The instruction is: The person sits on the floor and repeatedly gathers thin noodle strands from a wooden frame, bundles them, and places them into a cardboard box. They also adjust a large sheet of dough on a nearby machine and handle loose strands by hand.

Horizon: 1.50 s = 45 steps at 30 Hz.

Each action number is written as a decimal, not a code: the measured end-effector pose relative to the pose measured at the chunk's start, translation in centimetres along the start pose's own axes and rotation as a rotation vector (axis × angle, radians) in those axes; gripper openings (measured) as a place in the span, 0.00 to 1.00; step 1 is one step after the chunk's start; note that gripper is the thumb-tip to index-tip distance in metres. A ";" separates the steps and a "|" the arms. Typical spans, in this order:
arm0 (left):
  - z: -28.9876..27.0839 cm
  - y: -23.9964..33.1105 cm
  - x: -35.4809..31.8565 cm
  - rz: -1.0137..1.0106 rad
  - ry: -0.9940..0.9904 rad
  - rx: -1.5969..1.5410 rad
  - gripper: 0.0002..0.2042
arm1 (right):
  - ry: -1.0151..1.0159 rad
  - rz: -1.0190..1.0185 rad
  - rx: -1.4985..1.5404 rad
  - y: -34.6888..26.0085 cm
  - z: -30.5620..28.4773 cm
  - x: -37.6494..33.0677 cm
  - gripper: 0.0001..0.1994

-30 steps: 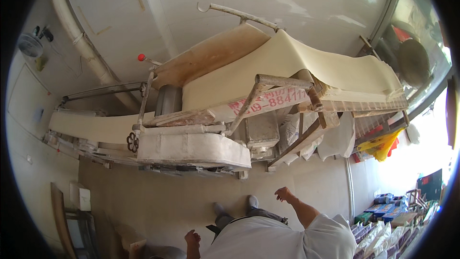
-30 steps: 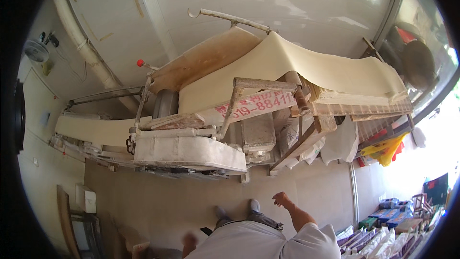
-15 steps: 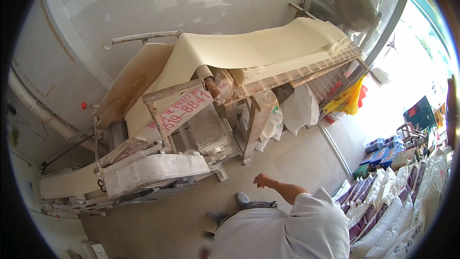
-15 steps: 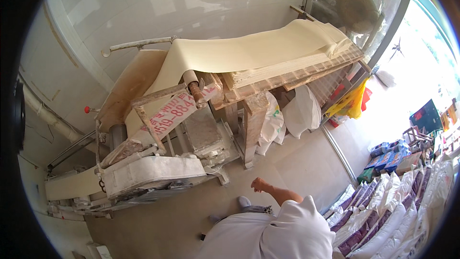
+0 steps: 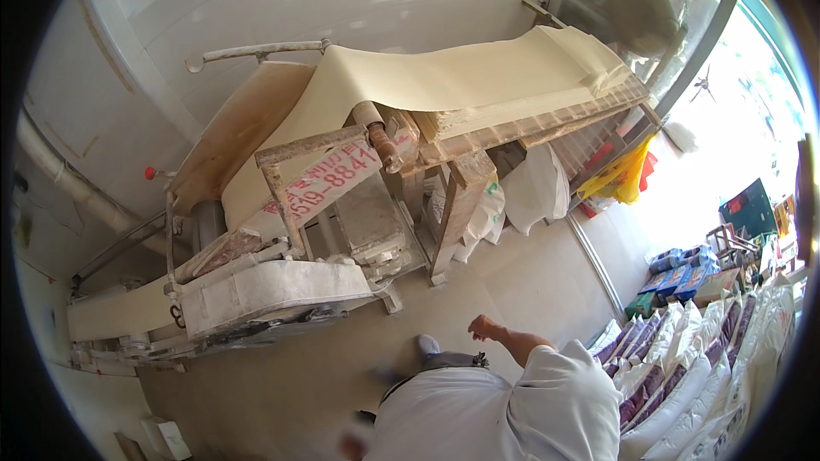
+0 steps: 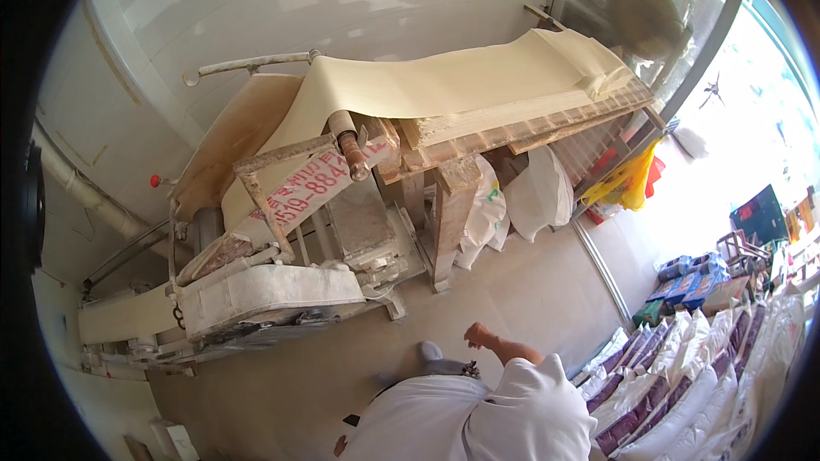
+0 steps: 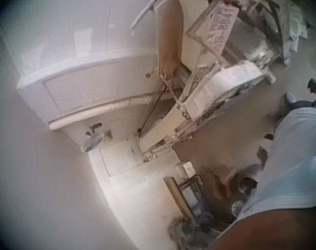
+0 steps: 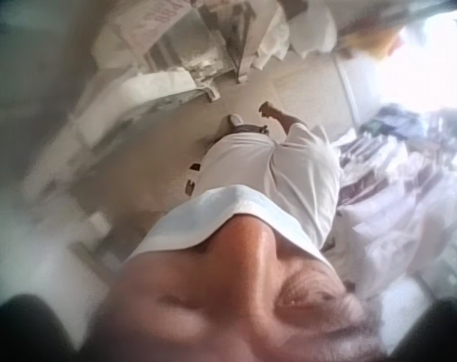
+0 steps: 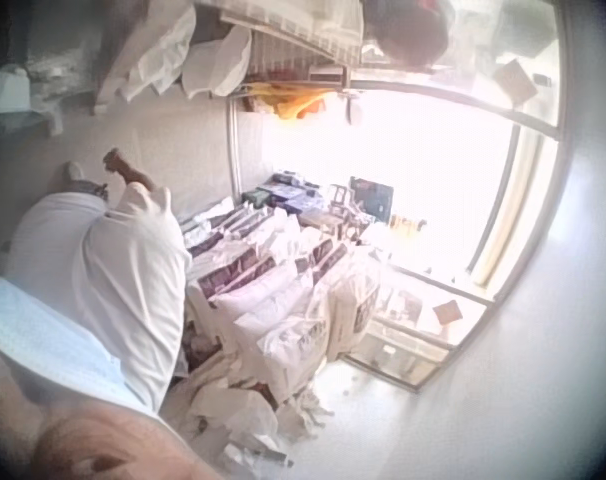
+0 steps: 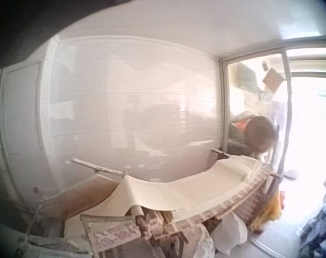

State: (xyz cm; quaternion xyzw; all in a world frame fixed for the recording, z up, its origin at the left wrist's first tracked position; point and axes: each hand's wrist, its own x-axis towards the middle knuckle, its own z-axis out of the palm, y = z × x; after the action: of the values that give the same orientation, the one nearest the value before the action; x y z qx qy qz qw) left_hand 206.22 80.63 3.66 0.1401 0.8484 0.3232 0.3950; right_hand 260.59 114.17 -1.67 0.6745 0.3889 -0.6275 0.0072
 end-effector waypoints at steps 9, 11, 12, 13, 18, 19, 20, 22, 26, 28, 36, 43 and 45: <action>-0.5 0.2 2.9 -0.168 -0.190 0.011 0.14 | 0.056 -0.233 -0.002 -7.4 3.5 -1.9 0.13; 0.2 0.9 3.9 -0.162 -0.237 0.037 0.14 | 0.094 -0.231 -0.016 -6.7 3.1 -3.1 0.13; 0.9 1.4 4.2 -0.159 -0.258 0.048 0.14 | 0.092 -0.250 0.017 -6.0 2.5 -3.7 0.13; 1.7 2.0 4.6 -0.155 -0.281 0.060 0.13 | 0.106 -0.254 0.033 -4.9 1.7 -4.6 0.13; 8.2 7.1 5.2 -0.087 -0.365 0.122 0.13 | 0.275 -0.136 0.132 -0.4 -6.7 -7.5 0.14; 10.2 8.2 4.8 -0.076 -0.382 0.139 0.13 | 0.303 -0.200 0.176 0.1 -9.4 -8.3 0.14; 12.2 9.2 4.3 -0.065 -0.390 0.151 0.13 | 0.350 -0.188 0.194 0.4 -12.4 -9.0 0.14; 16.9 10.9 2.9 -0.053 -0.405 0.173 0.13 | 0.414 -0.234 0.247 0.2 -19.8 -10.6 0.15; 25.7 13.5 -1.8 -0.049 -0.415 0.246 0.12 | 0.561 -0.497 0.174 -2.7 -37.6 -15.6 0.16; 29.5 14.7 -4.0 -0.042 -0.429 0.287 0.12 | 0.698 -0.751 0.024 -4.9 -46.9 -18.9 0.14; 45.0 31.1 -13.5 0.421 -0.495 0.551 0.13 | 1.328 -0.928 -0.056 -20.0 -76.5 -30.7 0.14; 60.3 61.6 -29.9 1.209 -0.588 0.004 0.04 | 1.756 -1.413 -0.082 -23.8 -73.4 -24.9 0.08; 64.8 68.5 -33.5 1.455 -0.668 -0.040 0.05 | 1.630 -1.269 0.301 -23.8 -74.2 -23.2 0.07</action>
State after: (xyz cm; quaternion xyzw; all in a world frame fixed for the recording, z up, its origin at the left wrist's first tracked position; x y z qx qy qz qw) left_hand 276.06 144.01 37.24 0.7406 0.3754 0.4558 0.3208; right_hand 312.39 155.71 45.24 0.5594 0.4765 0.0874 -0.6727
